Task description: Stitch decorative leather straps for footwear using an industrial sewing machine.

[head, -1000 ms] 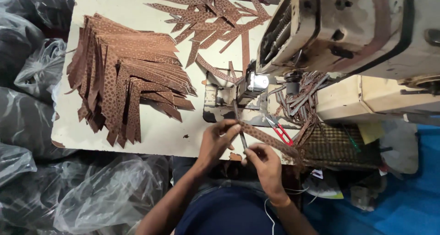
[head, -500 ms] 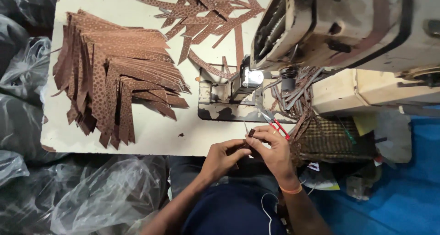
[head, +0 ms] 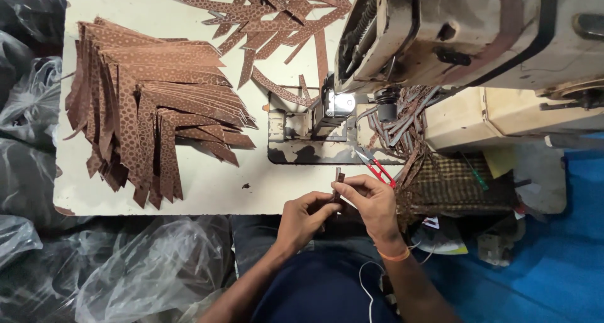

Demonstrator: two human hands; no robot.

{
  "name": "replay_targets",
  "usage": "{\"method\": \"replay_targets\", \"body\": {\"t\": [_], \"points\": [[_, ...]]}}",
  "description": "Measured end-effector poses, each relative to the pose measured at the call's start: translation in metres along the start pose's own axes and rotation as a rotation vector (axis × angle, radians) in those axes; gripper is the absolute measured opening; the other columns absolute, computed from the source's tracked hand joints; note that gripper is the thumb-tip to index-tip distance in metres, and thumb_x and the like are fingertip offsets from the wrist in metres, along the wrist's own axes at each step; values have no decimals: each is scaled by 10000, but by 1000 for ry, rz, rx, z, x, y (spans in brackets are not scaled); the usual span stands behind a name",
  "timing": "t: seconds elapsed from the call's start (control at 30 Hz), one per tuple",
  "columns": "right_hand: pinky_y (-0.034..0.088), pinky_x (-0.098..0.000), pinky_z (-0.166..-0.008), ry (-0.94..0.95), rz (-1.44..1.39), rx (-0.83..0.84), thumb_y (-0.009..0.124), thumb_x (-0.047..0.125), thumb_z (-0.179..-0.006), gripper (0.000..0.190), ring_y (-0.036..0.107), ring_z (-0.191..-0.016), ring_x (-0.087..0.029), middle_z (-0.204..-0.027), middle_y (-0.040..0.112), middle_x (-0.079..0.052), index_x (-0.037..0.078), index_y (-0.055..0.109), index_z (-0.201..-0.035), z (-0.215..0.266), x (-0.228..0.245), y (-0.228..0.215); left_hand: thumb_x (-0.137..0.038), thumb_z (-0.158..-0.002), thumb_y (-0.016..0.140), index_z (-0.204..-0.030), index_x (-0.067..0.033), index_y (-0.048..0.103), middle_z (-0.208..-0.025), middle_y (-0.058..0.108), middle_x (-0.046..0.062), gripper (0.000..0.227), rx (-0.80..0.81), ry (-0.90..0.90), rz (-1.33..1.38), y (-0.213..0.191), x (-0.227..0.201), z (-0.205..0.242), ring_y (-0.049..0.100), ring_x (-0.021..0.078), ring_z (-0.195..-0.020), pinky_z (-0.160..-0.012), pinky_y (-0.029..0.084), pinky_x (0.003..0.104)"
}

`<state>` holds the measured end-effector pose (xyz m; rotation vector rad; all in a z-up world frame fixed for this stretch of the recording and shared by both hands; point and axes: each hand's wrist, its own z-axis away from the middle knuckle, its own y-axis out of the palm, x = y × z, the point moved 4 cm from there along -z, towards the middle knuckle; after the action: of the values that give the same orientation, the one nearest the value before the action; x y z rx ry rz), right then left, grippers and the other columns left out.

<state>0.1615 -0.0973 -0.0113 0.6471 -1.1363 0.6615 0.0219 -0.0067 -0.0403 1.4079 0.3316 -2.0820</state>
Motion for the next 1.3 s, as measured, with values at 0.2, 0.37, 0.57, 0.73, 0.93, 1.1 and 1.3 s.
{"method": "replay_targets", "body": {"t": [0.2, 0.37, 0.57, 0.73, 0.93, 1.1, 1.3], "points": [[574, -233, -734, -109, -48, -73, 755, -33, -885, 199, 716, -836, -118, -920, 740, -88, -38, 647, -1052, -5, 4, 5, -167, -894, 762, -1060, -5, 702, -855, 797, 75, 239, -78, 8, -34, 8, 2, 4, 625, 78, -577, -527, 501, 242], [563, -231, -716, -134, -84, -115, 746, -70, -868, 258, 709, -821, -122, -874, 729, -90, 8, 564, -1033, -13, 7, 3, -170, -923, 778, -1035, -4, 688, -927, 807, 100, 220, -122, 274, -117, 9, 9, 4, 749, 64, -810, -709, 593, 234], [552, -227, -724, -186, -118, -113, 752, -73, -890, 242, 679, -809, -104, -883, 704, -76, 8, 564, -1018, -16, 4, 3, -175, -895, 798, -1010, 5, 690, -877, 799, 86, 240, -130, 195, -127, 6, 5, 3, 714, 79, -770, -678, 581, 251], [567, -239, -727, -233, -89, -144, 748, -57, -891, 239, 697, -832, -114, -926, 727, -90, -5, 563, -1033, -20, 11, 8, -160, -897, 791, -994, 12, 684, -894, 800, 86, 225, -123, 176, -39, 1, 6, -3, 740, 80, -815, -713, 600, 244], [554, -239, -755, -125, 164, 107, 651, 27, -1010, 330, 682, -878, -103, -967, 730, -88, -26, 578, -1327, -2, -2, 2, -134, -857, 796, -1009, -7, 653, -923, 769, 79, 245, -196, 44, 27, -19, -25, -11, 742, 74, -809, -667, 641, 245], [616, -267, -791, -308, 465, 62, 746, 6, -911, 353, 749, -930, -142, -1038, 763, -103, -12, 628, -1243, 10, 30, 16, -81, -836, 843, -1012, -13, 678, -1049, 631, 52, 251, -260, 380, -236, -27, -55, -12, 621, 118, -720, -597, 508, 244], [620, -267, -807, -322, 481, 49, 783, 18, -864, 431, 760, -948, -138, -1029, 781, -111, -3, 604, -1256, 5, 46, 19, -138, -850, 819, -1021, -22, 682, -1047, 700, 41, 248, -152, 260, -129, -35, -58, -22, 684, 81, -789, -631, 552, 225]]}}
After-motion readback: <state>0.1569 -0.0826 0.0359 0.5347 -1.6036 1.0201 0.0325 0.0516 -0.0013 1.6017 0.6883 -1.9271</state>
